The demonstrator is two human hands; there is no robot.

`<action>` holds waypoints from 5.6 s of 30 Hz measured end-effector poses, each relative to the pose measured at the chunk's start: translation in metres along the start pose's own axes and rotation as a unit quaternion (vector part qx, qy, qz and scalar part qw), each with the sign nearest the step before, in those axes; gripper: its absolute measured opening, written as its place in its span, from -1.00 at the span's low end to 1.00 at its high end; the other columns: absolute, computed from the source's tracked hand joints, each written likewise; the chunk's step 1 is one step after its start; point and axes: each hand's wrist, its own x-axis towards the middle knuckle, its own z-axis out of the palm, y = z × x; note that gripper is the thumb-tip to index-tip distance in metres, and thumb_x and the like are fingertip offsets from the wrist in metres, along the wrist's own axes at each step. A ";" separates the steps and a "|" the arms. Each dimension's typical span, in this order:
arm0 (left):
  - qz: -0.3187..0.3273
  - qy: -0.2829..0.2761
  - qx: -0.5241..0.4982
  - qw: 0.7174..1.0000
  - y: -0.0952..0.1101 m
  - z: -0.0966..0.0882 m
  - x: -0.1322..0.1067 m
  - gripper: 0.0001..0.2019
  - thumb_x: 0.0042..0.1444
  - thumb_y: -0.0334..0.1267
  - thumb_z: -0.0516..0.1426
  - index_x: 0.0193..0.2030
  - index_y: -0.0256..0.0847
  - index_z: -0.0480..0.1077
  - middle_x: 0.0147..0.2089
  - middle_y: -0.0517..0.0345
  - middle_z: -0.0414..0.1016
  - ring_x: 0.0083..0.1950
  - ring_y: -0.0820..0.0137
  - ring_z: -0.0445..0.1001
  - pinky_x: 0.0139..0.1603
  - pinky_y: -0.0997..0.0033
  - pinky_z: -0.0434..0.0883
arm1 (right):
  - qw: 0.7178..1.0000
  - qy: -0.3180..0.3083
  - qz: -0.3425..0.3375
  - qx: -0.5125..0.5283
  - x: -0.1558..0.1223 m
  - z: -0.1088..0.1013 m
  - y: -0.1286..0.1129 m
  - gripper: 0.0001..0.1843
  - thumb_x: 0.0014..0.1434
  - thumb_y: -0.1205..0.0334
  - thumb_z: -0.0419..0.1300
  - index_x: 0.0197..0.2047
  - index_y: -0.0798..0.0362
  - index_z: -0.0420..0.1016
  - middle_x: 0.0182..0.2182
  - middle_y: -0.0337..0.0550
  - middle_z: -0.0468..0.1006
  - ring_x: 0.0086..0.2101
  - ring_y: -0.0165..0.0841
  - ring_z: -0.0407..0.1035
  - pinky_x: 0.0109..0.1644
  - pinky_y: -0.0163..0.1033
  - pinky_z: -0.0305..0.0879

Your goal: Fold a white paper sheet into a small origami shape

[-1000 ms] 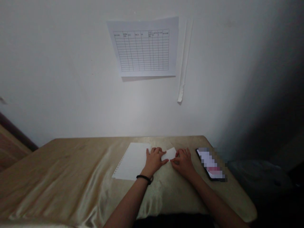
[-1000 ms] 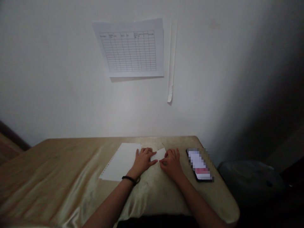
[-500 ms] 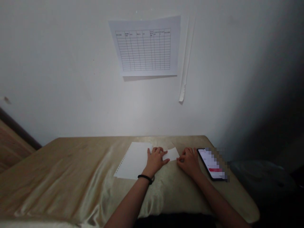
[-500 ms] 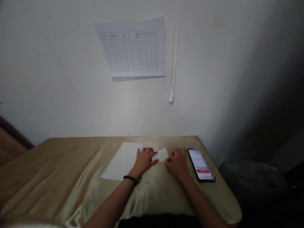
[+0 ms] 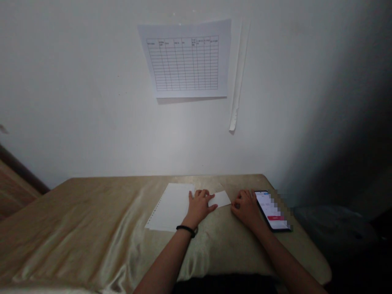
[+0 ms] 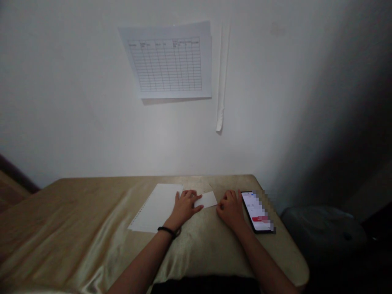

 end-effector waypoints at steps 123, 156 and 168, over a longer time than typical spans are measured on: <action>0.056 -0.054 -0.004 0.997 0.009 -0.001 -0.007 -0.45 0.17 0.20 0.16 0.30 0.34 0.28 0.35 0.19 0.29 0.39 -0.05 0.08 0.31 -0.59 -0.16 | 0.995 -0.048 0.087 -0.001 0.028 0.034 -0.007 -0.80 0.29 0.05 0.21 -0.07 -0.33 0.64 -0.08 -0.08 0.45 0.01 -0.13 0.20 0.15 0.03 0.03; 0.048 -0.053 -0.014 0.997 0.009 0.000 -0.007 -0.45 0.16 0.22 0.16 0.29 0.33 0.29 0.35 0.18 0.30 0.38 -0.05 0.09 0.30 -0.62 -0.18 | 0.986 -0.068 0.076 0.129 0.029 0.036 0.009 -0.87 0.16 0.12 0.31 -0.25 -0.15 0.71 -0.10 -0.05 0.49 0.02 -0.14 0.25 0.16 -0.08 0.17; 0.047 -0.059 -0.010 0.997 0.010 -0.002 -0.007 -0.45 0.16 0.21 0.15 0.30 0.34 0.28 0.35 0.19 0.29 0.39 -0.05 0.08 0.30 -0.62 -0.17 | 0.989 -0.036 0.082 0.120 0.029 0.047 0.007 -0.80 0.24 0.13 0.24 -0.11 -0.20 0.68 -0.09 -0.05 0.43 0.02 -0.14 0.23 0.15 -0.06 0.17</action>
